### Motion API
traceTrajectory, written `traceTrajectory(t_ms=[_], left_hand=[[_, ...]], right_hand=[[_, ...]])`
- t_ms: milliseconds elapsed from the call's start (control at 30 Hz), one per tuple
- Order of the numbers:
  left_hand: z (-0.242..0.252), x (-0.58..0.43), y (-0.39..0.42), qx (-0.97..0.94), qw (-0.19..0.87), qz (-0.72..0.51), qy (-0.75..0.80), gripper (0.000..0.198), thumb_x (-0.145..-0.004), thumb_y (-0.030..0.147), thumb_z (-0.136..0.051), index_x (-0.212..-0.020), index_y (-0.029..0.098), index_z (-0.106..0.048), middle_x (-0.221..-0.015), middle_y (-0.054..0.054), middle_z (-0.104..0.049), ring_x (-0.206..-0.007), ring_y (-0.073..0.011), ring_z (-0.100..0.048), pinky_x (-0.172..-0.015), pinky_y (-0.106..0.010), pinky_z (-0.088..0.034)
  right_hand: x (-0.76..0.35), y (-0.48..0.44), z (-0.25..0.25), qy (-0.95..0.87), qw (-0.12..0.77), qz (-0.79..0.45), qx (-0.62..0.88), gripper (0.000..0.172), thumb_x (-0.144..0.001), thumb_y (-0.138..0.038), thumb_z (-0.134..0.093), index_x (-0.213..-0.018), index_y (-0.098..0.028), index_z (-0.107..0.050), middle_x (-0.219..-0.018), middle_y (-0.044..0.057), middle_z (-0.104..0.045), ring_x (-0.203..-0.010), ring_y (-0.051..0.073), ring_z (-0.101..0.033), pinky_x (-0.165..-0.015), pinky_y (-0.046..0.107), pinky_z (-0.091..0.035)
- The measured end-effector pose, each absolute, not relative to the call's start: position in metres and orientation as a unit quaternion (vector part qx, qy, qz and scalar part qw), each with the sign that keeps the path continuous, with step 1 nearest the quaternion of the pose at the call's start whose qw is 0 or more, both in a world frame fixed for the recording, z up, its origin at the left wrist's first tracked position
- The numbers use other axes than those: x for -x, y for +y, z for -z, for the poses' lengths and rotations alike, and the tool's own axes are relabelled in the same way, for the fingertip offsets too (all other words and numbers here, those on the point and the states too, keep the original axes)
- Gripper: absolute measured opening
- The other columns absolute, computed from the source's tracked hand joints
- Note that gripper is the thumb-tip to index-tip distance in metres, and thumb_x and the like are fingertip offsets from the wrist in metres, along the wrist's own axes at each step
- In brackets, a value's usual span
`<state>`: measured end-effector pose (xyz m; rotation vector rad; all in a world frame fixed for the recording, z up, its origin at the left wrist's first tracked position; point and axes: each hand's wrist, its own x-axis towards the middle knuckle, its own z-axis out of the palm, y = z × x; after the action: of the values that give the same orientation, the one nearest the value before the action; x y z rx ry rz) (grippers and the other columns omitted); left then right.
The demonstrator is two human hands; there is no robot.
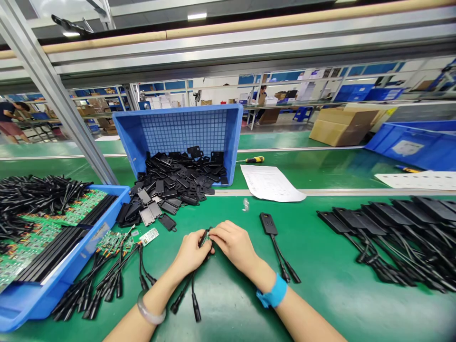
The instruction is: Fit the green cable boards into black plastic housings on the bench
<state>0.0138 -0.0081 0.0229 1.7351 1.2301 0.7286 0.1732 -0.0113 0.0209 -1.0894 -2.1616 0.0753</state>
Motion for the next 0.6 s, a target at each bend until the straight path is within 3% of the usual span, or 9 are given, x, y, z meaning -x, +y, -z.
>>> traceTrajectory(t_ms=[167, 367, 500, 600], left_hand=[[-0.018, -0.014, -0.007, -0.702, 0.436, -0.285, 0.486, 0.01, -0.074, 0.021, -0.045, -0.072, 0.019, -0.055, -0.063, -0.001, -0.067, -0.048, -0.0139, -0.057, -0.047, -0.022, -0.039], [-0.014, -0.014, -0.004, -0.63, 0.531, -0.283, 0.491, 0.013, -0.076, 0.029, -0.051, -0.08, 0.017, -0.054, -0.063, -0.002, -0.065, -0.046, -0.0123, -0.056, -0.036, -0.017, -0.037], [-0.013, -0.012, 0.0, -0.56, 0.578, -0.343, 0.484, 0.027, -0.074, 0.041, -0.059, -0.081, 0.016, -0.051, -0.068, -0.004, -0.064, -0.053, -0.0129, -0.061, -0.037, -0.016, -0.041], [-0.013, -0.012, 0.001, -0.537, 0.596, -0.369, 0.469, 0.037, -0.072, 0.049, -0.063, -0.083, 0.016, -0.051, -0.071, -0.005, -0.064, -0.057, -0.0136, -0.062, -0.04, -0.017, -0.044]], right_hand=[[-0.174, -0.008, -0.022, -0.856, 0.308, -0.002, 0.415, 0.017, -0.093, -0.015, -0.051, -0.083, -0.018, -0.064, -0.079, 0.004, -0.059, -0.076, 0.018, -0.051, -0.065, 0.027, -0.041], [-0.174, -0.007, -0.031, -0.874, 0.235, -0.021, 0.426, 0.013, -0.092, -0.01, -0.049, -0.084, -0.017, -0.057, -0.084, 0.004, -0.056, -0.08, 0.018, -0.05, -0.068, 0.026, -0.043], [-0.195, 0.017, -0.039, -0.806, 0.159, -0.04, 0.569, 0.012, -0.094, -0.012, -0.047, -0.088, -0.016, -0.057, -0.09, 0.005, -0.059, -0.087, 0.017, -0.055, -0.078, 0.024, -0.043], [-0.224, 0.044, -0.04, -0.731, 0.106, -0.004, 0.674, 0.017, -0.091, -0.006, -0.044, -0.089, -0.009, -0.061, -0.093, 0.016, -0.06, -0.089, 0.024, -0.057, -0.077, 0.031, -0.043]])
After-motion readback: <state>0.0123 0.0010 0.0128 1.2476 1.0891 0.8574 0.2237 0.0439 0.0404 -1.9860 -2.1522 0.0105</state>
